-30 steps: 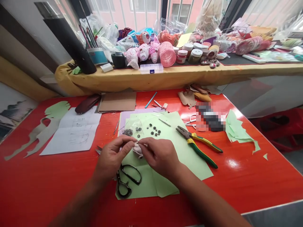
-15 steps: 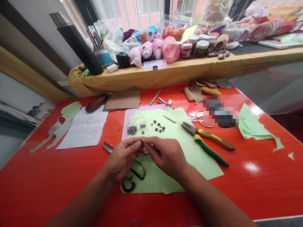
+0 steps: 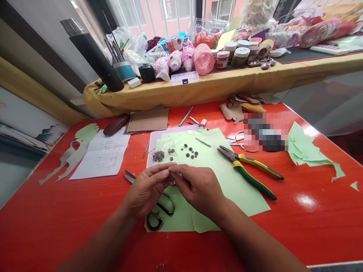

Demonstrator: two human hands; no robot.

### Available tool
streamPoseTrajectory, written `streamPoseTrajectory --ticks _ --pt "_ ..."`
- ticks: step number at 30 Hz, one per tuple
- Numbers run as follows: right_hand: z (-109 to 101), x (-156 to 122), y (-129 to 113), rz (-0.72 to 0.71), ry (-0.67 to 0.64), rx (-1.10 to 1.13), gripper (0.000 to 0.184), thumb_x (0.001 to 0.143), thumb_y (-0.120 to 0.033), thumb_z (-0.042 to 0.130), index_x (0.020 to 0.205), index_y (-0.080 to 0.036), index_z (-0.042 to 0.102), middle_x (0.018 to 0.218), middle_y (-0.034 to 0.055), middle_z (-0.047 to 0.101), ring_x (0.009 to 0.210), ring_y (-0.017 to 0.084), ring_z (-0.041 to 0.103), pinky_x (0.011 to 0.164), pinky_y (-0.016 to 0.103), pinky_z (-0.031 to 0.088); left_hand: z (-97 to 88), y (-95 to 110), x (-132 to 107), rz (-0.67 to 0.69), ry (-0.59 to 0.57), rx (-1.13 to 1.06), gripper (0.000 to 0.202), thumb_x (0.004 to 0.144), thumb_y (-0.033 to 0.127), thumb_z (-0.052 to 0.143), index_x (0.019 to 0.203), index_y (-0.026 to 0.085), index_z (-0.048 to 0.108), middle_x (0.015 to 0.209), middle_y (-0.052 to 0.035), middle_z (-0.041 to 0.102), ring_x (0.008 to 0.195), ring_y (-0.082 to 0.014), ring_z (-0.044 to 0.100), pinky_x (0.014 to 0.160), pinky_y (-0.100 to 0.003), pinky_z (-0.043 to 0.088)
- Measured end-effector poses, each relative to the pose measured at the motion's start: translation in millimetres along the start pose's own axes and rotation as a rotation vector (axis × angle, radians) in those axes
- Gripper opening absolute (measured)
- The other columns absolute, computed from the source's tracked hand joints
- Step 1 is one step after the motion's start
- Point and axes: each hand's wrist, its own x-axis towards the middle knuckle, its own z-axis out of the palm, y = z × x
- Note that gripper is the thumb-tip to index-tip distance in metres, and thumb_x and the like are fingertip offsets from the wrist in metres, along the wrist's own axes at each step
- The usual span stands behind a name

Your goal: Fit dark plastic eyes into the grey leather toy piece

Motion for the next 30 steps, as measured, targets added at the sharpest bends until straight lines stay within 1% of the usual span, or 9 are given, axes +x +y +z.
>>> streamPoseTrajectory --ticks 5,9,11,15,20,25,30 --pt "0.2 0.2 -1.6 0.035 -0.005 0.016 0.014 0.102 -0.017 0.061 0.104 -0.021 0.075 0.069 -0.0037 0.073 0.049 0.009 0.056 0.053 0.023 0.038 -0.6 -0.9 -0.4 -0.011 -0.012 -0.017 0.030 0.076 0.029 0.090 0.102 0.015 0.087 0.091 -0.0107 0.080 0.085 -0.0163 0.066 0.080 -0.026 0.052" --pt "-0.1 -0.9 -2.1 0.089 -0.002 0.047 0.013 0.101 -0.020 0.063 0.107 -0.022 0.074 0.064 -0.0054 0.067 0.047 0.009 0.051 0.053 0.022 0.040 0.5 0.3 -0.9 -0.007 -0.012 -0.018 0.029 0.076 0.027 0.090 0.102 0.015 0.086 0.091 -0.0100 0.080 0.084 -0.0158 0.066 0.079 -0.025 0.053" --pt "-0.5 -1.7 -2.2 0.103 0.001 0.054 0.014 0.101 -0.021 0.063 0.110 -0.022 0.074 0.063 -0.0060 0.064 0.048 0.009 0.050 0.053 0.022 0.040 1.3 1.2 -1.1 -0.006 -0.005 -0.018 0.029 0.074 0.025 0.090 0.102 0.015 0.086 0.094 -0.0093 0.079 0.085 -0.0154 0.066 0.079 -0.025 0.053" --pt "-1.5 -1.9 -2.6 0.134 -0.013 0.043 0.017 0.100 -0.021 0.063 0.113 -0.022 0.074 0.061 -0.0066 0.058 0.050 0.010 0.048 0.054 0.022 0.040 1.6 2.4 -1.5 0.011 -0.003 -0.019 0.034 0.075 0.022 0.090 0.109 0.018 0.084 0.102 -0.0072 0.078 0.082 -0.0130 0.066 0.080 -0.024 0.054" --pt "-2.5 -0.7 -3.6 0.138 -0.039 0.076 0.017 0.100 -0.021 0.063 0.113 -0.022 0.074 0.060 -0.0074 0.057 0.049 0.009 0.047 0.053 0.021 0.040 0.3 3.3 -1.3 0.002 -0.027 -0.032 0.037 0.077 0.022 0.090 0.112 0.018 0.082 0.097 -0.0066 0.077 0.080 -0.0121 0.067 0.077 -0.022 0.054" --pt "-3.4 -0.5 -4.7 0.159 -0.038 0.101 0.014 0.100 -0.023 0.064 0.111 -0.022 0.073 0.061 -0.0071 0.058 0.050 0.010 0.047 0.053 0.021 0.041 -0.1 2.4 -0.9 0.002 -0.037 -0.057 0.034 0.078 0.021 0.090 0.110 0.017 0.082 0.091 -0.0056 0.076 0.077 -0.0114 0.067 0.075 -0.021 0.054" --pt "-3.8 -1.5 -4.8 0.157 -0.035 0.095 0.013 0.100 -0.024 0.064 0.110 -0.022 0.073 0.061 -0.0066 0.059 0.050 0.010 0.047 0.053 0.021 0.041 -0.8 0.6 -1.4 0.002 -0.038 -0.067 0.031 0.079 0.020 0.089 0.109 0.017 0.081 0.090 -0.0052 0.076 0.075 -0.0112 0.067 0.075 -0.022 0.054"
